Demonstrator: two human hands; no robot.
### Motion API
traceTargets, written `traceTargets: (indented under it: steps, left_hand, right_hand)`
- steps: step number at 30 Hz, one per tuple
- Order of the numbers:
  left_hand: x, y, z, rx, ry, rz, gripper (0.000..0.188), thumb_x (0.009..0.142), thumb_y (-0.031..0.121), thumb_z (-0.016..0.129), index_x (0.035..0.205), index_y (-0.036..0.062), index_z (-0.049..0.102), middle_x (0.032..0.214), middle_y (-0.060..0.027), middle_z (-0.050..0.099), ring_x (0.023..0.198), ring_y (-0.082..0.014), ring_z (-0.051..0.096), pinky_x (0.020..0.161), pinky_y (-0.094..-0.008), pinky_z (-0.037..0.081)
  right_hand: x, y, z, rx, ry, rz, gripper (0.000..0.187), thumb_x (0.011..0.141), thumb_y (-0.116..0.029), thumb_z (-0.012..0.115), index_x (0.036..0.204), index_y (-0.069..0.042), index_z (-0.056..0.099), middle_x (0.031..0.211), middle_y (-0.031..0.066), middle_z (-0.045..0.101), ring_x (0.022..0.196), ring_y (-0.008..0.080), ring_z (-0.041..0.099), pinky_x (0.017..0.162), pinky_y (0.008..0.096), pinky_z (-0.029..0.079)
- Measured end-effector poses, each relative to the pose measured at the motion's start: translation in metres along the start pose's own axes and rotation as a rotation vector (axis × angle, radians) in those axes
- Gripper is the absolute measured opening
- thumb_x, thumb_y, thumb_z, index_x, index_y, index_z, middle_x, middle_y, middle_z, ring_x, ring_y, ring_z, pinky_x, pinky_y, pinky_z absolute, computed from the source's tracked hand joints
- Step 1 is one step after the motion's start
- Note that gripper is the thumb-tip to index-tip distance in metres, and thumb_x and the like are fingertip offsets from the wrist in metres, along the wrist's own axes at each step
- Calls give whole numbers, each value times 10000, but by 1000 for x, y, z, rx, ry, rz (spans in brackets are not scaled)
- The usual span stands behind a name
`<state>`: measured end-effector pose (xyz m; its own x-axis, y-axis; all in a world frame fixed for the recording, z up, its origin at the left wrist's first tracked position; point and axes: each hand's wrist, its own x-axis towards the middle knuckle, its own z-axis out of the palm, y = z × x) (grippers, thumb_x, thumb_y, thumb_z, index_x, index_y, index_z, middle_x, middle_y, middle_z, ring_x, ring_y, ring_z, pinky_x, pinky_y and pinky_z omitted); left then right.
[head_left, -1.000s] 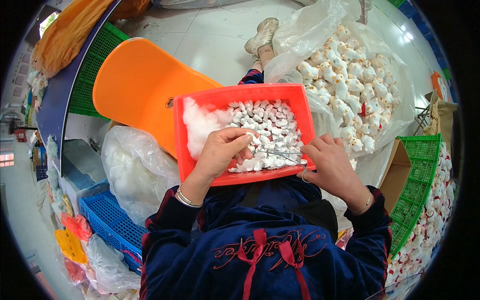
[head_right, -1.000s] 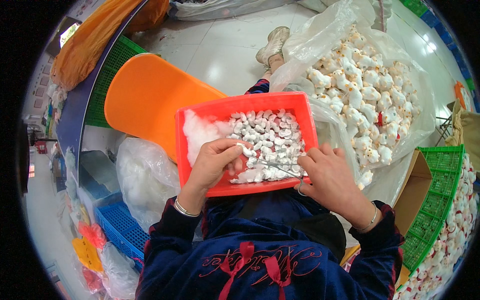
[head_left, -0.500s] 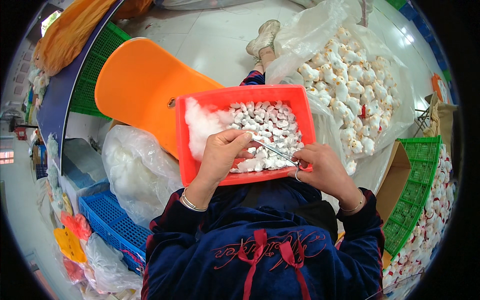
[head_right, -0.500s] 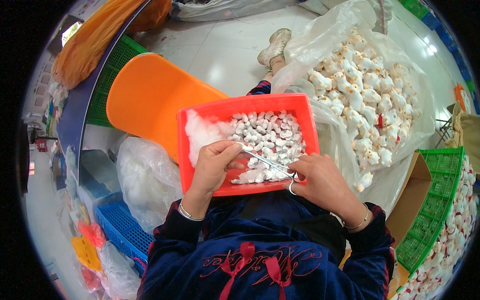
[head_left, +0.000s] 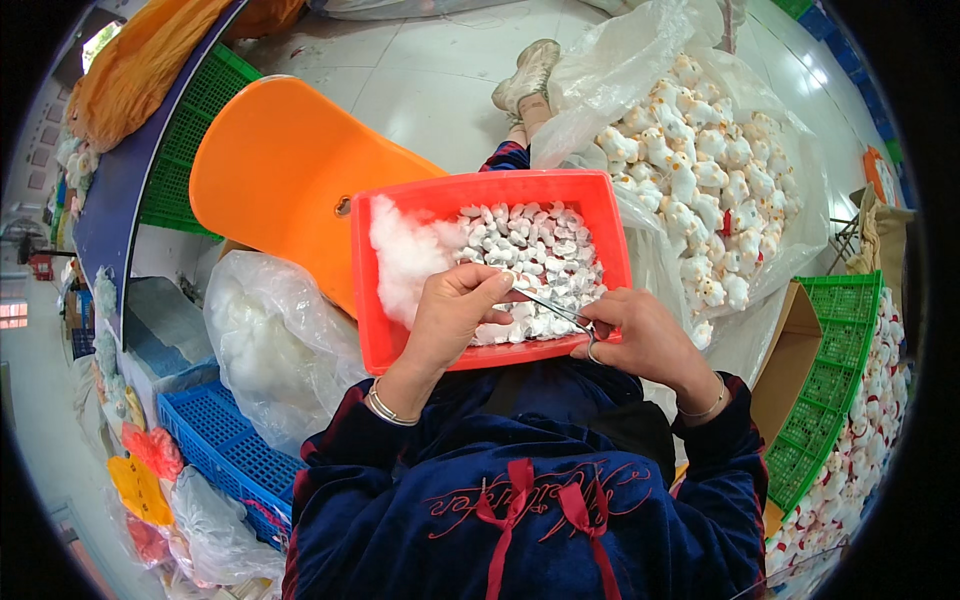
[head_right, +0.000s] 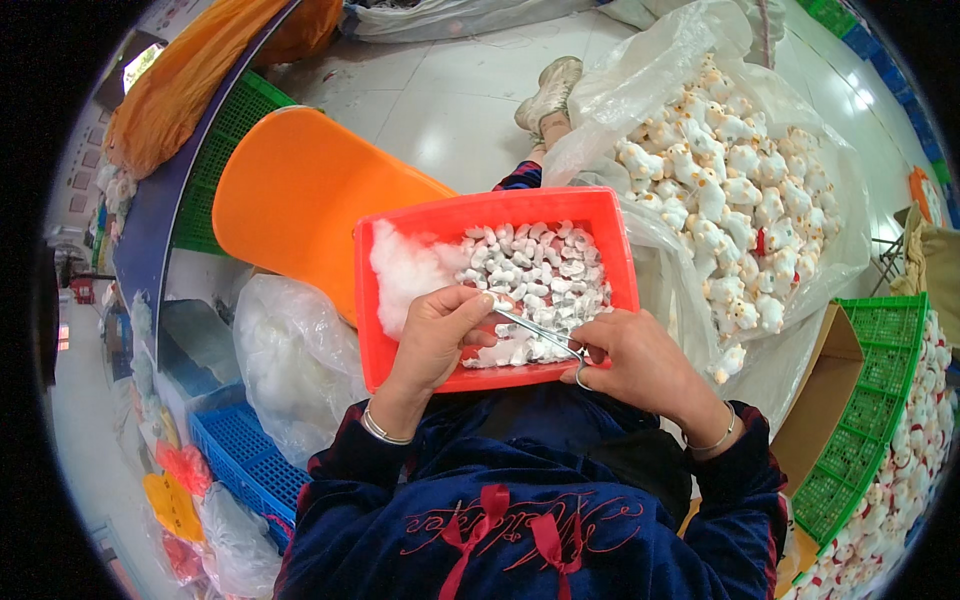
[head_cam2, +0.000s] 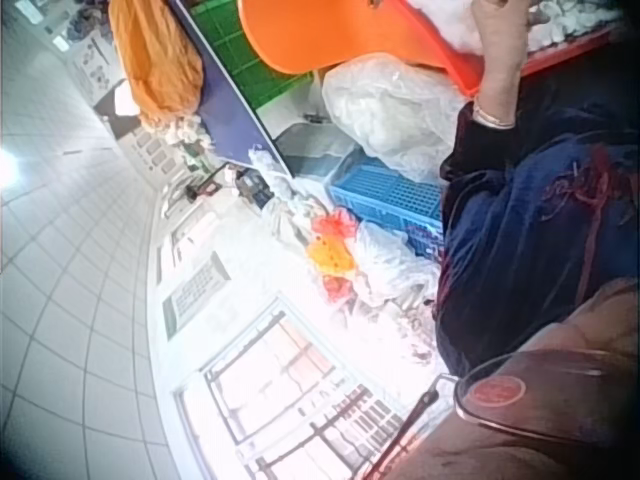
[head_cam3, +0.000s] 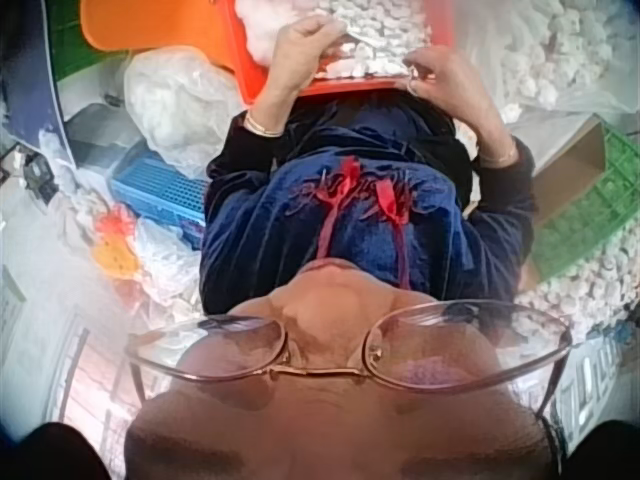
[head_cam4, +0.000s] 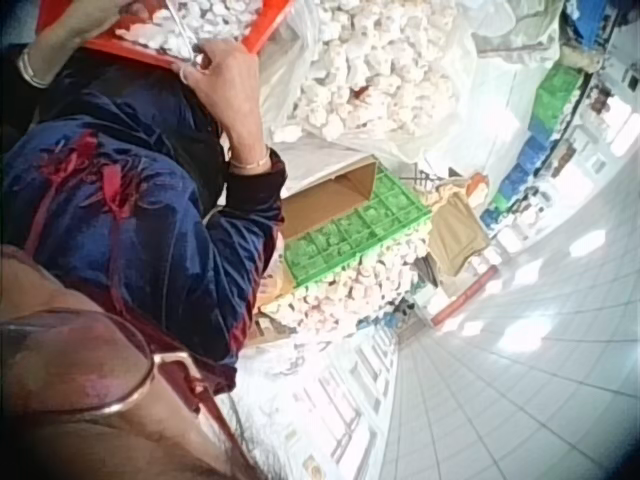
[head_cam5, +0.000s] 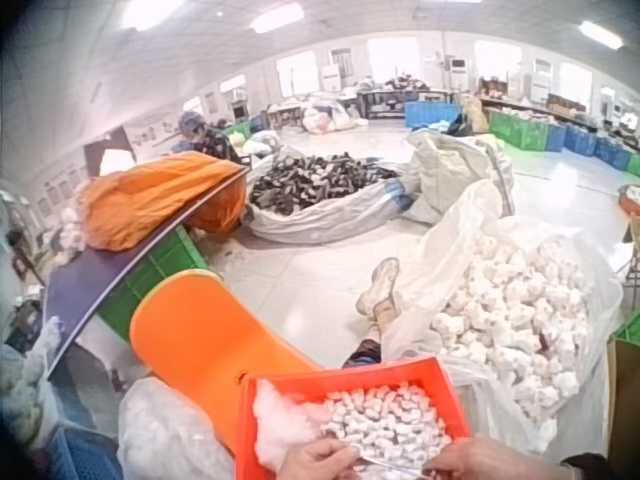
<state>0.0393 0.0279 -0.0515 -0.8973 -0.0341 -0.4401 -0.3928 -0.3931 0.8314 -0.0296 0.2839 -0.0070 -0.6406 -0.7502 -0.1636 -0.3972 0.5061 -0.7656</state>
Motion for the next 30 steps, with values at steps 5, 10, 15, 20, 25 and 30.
traceTargets:
  steps: [5, 10, 15, 20, 25, 30]
  left_hand:
    - [-4, -4, 1, -70, -2, 86, 236, 1040, 163, 631, 1138, -35, 713, 1091, -120, 742, 998, -184, 733, 700, -269, 625]
    - [-7, -2, 2, -110, -39, 137, 249, 1052, 169, 611, 1155, -32, 714, 1059, -108, 739, 960, -166, 726, 681, -263, 616]
    - [-5, -4, -2, -57, 2, 193, 215, 1035, 125, 632, 1163, -32, 704, 965, -76, 716, 843, -123, 695, 673, -246, 594]
    - [-6, -5, 7, -107, 64, 361, 143, 998, 41, 665, 1122, -26, 689, 924, -80, 709, 794, -112, 684, 699, -245, 585]
    - [-8, -5, 7, 53, 103, 421, 110, 991, 22, 672, 1089, -28, 685, 919, -78, 707, 799, -119, 708, 709, -240, 580]
    - [-12, -7, 12, 121, 122, 516, 99, 992, 11, 664, 1074, -39, 689, 957, -90, 721, 817, -127, 721, 721, -227, 573]
  right_hand:
    - [1, -4, 3, 195, -64, 118, 341, 793, -245, 852, 969, 7, 705, 779, 149, 664, 725, 296, 650, 668, 392, 497]
    - [1, -3, 10, 289, -72, 139, 339, 797, -248, 858, 945, 7, 690, 748, 135, 634, 677, 271, 607, 656, 376, 484]
    - [3, -2, 11, 265, -68, 76, 332, 796, -224, 861, 881, 11, 642, 725, 122, 612, 666, 247, 593, 646, 362, 474]
    - [4, 1, 15, 313, -48, 32, 329, 798, -204, 861, 860, 8, 617, 722, 109, 597, 669, 213, 573, 641, 353, 468]
    - [4, 0, 16, 331, -59, 37, 363, 783, -208, 879, 853, 10, 597, 734, 94, 589, 693, 197, 561, 659, 343, 481]
    - [3, -2, 17, 348, -72, 54, 415, 750, -248, 907, 859, 8, 599, 768, 86, 599, 724, 186, 568, 689, 331, 500]
